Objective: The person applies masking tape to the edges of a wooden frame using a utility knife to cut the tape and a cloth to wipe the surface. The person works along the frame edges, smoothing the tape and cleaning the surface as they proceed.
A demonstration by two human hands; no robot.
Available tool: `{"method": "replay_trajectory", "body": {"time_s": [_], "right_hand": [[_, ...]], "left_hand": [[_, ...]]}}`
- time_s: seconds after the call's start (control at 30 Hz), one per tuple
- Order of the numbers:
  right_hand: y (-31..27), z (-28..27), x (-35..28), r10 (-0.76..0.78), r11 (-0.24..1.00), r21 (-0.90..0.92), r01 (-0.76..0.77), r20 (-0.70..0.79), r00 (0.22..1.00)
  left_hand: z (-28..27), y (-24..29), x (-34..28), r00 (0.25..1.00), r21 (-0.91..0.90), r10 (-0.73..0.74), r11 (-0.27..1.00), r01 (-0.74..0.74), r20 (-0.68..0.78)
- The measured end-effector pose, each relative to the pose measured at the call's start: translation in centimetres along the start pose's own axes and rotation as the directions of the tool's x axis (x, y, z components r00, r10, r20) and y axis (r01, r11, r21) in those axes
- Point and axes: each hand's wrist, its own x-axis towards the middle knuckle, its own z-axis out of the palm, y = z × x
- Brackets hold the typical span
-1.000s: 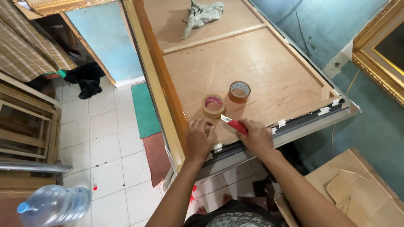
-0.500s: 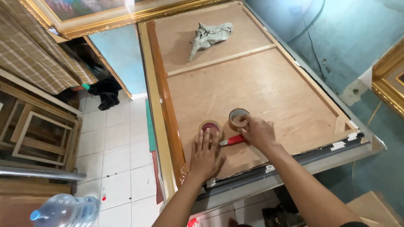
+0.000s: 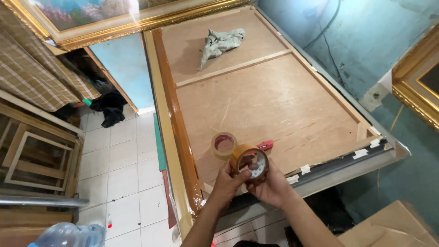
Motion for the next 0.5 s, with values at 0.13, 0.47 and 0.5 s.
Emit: {"method": "replay_trajectory", "body": {"time_s": [0.13,0.47,0.5], "right_hand": [[0.9,0.8,-1.2,-0.059,0.985,-0.172,0.026,-0.194,0.979],[2.7,6.5,-7.4,-0.693,0.042,-0.996,0.075,0.025,0.720],[3.3,6.2,-7.4,-0.727,0.035,-0.998,0.060,0.016,0.686]], "left_hand": [[1.2,3.5,-2.3,0.987,0.279,-0.090,0.952,0.125,-0.135],[-1.4,2.1,-3.9,0.880,0.837,0.367,0.340,-0.429,0.301],[-1.9,1.7,-4.1,0.853,0.836,0.374,0.272,-0.476,0.364]]}}
